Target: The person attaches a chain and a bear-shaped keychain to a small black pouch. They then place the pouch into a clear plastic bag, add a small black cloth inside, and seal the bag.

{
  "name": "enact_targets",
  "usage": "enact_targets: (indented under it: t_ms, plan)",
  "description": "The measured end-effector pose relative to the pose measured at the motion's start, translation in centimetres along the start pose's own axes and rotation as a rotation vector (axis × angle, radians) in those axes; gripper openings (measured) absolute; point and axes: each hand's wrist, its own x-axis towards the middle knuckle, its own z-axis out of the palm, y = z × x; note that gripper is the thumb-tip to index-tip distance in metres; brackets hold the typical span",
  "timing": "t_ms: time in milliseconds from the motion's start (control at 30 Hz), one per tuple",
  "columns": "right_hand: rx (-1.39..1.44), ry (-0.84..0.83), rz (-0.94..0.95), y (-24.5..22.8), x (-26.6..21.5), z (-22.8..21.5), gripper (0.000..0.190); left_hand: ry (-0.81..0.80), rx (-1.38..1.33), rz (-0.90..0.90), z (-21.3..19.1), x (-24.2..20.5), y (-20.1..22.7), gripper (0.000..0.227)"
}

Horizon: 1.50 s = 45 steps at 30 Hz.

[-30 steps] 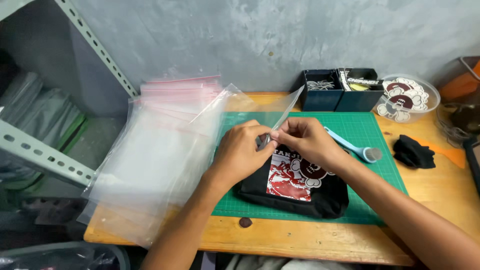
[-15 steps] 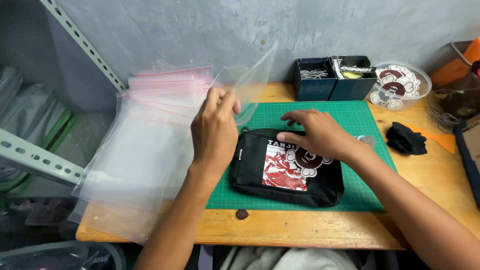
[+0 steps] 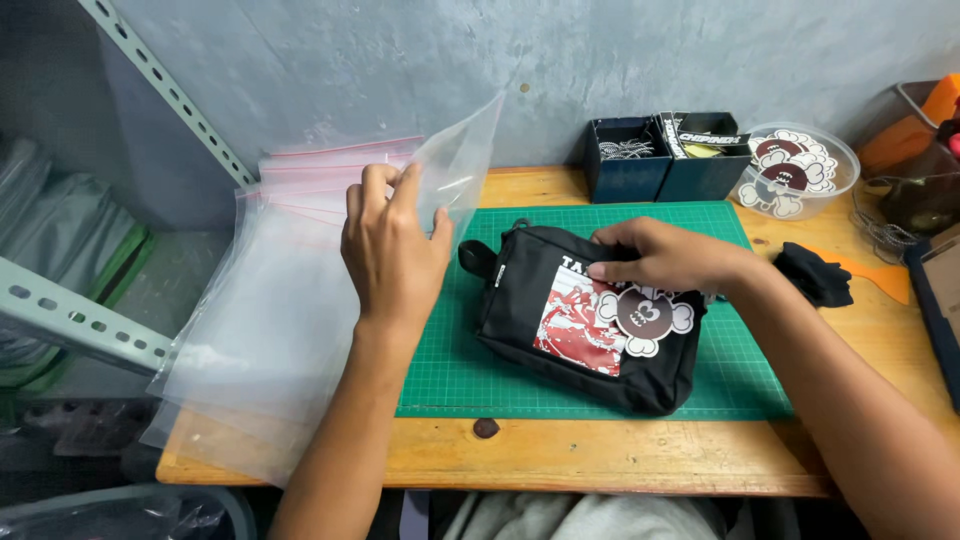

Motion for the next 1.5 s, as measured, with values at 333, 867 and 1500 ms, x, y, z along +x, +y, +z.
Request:
enact_targets:
  t_ms: [333, 867, 1500]
  plan:
    - [0.344, -0.026, -0.157, -3.9, -2.5, 0.6, 0.019, -0.261, -0.234, 0.237, 2.7, -1.2, 1.0, 0.045]
    - [0.638, -0.157, -0.147, -1.4, 0.7, 2.1, 0.052, -0.219, -0.221, 0.317, 3.7, -2.1, 2.2, 0.025]
    - [0.554, 0.017, 0.151, 2.7, 3.2, 0.2, 0.075, -0.512, -0.5, 0.342, 3.1, -0.8, 0.8, 0.03]
